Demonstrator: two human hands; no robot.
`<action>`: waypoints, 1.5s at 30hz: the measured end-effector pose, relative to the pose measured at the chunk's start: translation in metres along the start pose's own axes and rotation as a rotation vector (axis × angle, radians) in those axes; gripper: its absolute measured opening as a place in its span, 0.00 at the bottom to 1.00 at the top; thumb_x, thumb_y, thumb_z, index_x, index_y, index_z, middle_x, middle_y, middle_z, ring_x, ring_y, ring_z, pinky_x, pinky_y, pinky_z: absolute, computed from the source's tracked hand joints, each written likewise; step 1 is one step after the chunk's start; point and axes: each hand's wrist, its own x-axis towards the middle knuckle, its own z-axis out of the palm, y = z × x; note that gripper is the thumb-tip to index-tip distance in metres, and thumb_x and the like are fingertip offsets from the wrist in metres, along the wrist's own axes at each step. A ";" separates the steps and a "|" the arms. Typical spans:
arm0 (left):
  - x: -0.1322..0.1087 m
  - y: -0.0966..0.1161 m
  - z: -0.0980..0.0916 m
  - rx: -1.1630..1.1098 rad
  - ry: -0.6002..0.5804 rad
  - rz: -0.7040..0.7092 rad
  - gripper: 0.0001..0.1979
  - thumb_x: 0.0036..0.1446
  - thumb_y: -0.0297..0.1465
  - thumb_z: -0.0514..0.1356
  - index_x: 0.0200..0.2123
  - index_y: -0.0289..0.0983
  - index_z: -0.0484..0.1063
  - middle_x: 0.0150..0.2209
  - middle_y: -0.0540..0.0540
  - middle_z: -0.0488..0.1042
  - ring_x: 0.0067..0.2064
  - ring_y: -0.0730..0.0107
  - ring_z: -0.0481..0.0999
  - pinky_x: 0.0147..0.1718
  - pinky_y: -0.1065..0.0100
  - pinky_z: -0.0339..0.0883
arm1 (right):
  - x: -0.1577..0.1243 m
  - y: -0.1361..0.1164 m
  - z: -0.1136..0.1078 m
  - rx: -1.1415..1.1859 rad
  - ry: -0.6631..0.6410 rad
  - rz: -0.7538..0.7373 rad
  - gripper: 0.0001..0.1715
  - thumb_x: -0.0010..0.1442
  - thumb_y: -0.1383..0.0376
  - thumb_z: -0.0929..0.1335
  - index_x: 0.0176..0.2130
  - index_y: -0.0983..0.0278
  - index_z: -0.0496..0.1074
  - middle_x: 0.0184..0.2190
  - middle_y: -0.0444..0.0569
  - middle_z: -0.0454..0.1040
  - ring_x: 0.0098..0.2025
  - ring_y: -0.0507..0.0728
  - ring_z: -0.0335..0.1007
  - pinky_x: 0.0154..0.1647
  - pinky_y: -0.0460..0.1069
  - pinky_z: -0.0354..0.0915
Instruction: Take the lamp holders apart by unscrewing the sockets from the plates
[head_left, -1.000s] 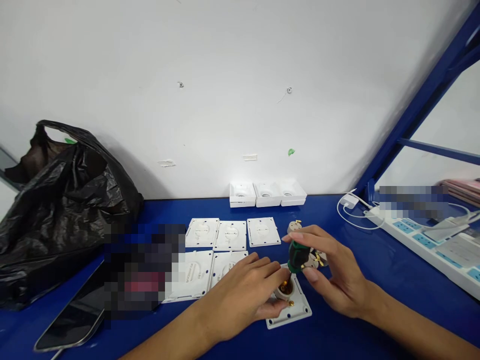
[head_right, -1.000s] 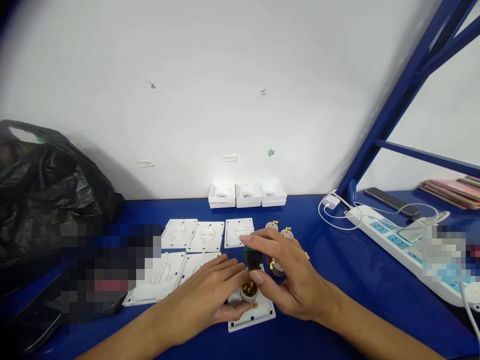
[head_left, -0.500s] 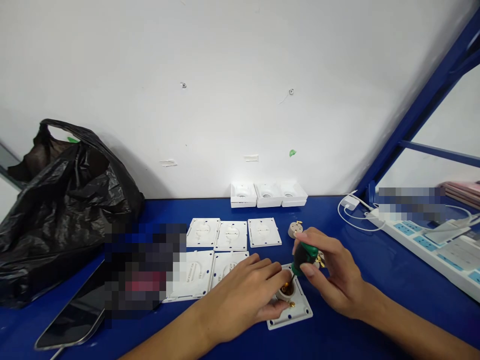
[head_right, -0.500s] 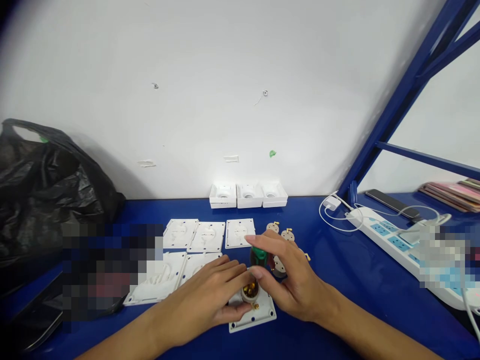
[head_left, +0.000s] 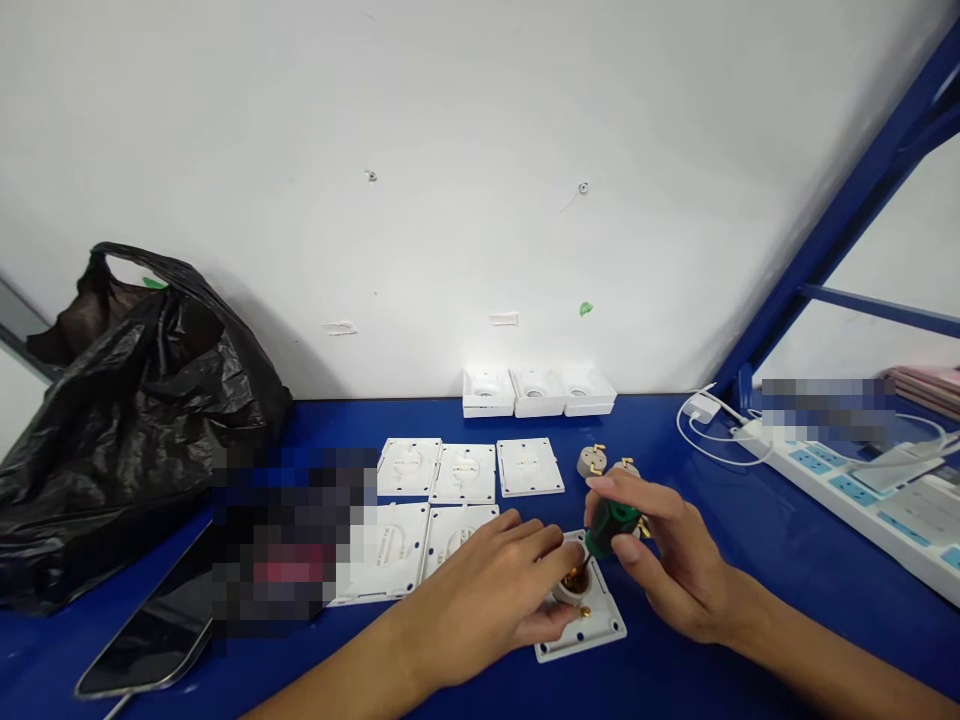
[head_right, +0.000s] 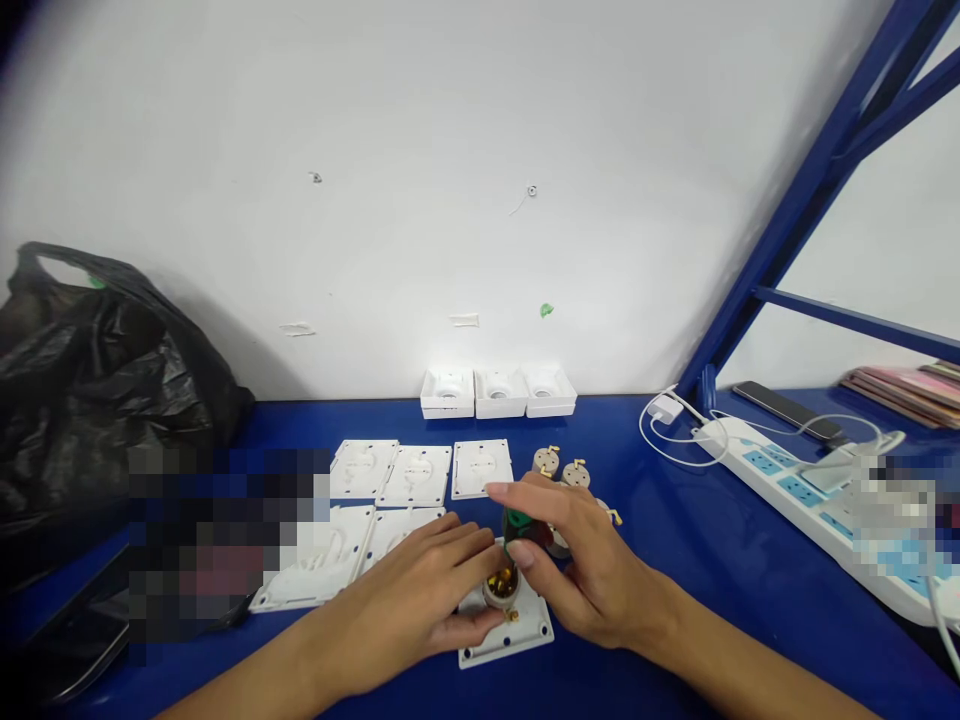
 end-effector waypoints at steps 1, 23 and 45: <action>0.000 0.000 0.000 0.005 -0.001 0.000 0.13 0.67 0.37 0.69 0.44 0.40 0.68 0.40 0.50 0.78 0.41 0.60 0.81 0.46 0.59 0.69 | -0.001 0.000 0.000 -0.007 0.002 0.001 0.26 0.75 0.65 0.63 0.69 0.56 0.62 0.34 0.47 0.76 0.32 0.57 0.75 0.32 0.52 0.73; 0.001 0.000 -0.003 0.001 -0.032 0.016 0.11 0.69 0.36 0.67 0.45 0.40 0.67 0.41 0.50 0.78 0.40 0.60 0.80 0.44 0.59 0.69 | -0.011 0.005 0.001 -0.031 0.035 0.034 0.27 0.73 0.66 0.65 0.68 0.56 0.64 0.42 0.50 0.79 0.38 0.58 0.77 0.39 0.55 0.76; -0.001 0.001 -0.002 0.010 0.000 0.028 0.10 0.72 0.38 0.63 0.48 0.40 0.68 0.40 0.50 0.79 0.40 0.60 0.80 0.45 0.60 0.69 | -0.012 0.005 0.003 -0.064 0.020 0.066 0.34 0.70 0.69 0.68 0.71 0.55 0.59 0.45 0.50 0.78 0.41 0.57 0.80 0.39 0.52 0.78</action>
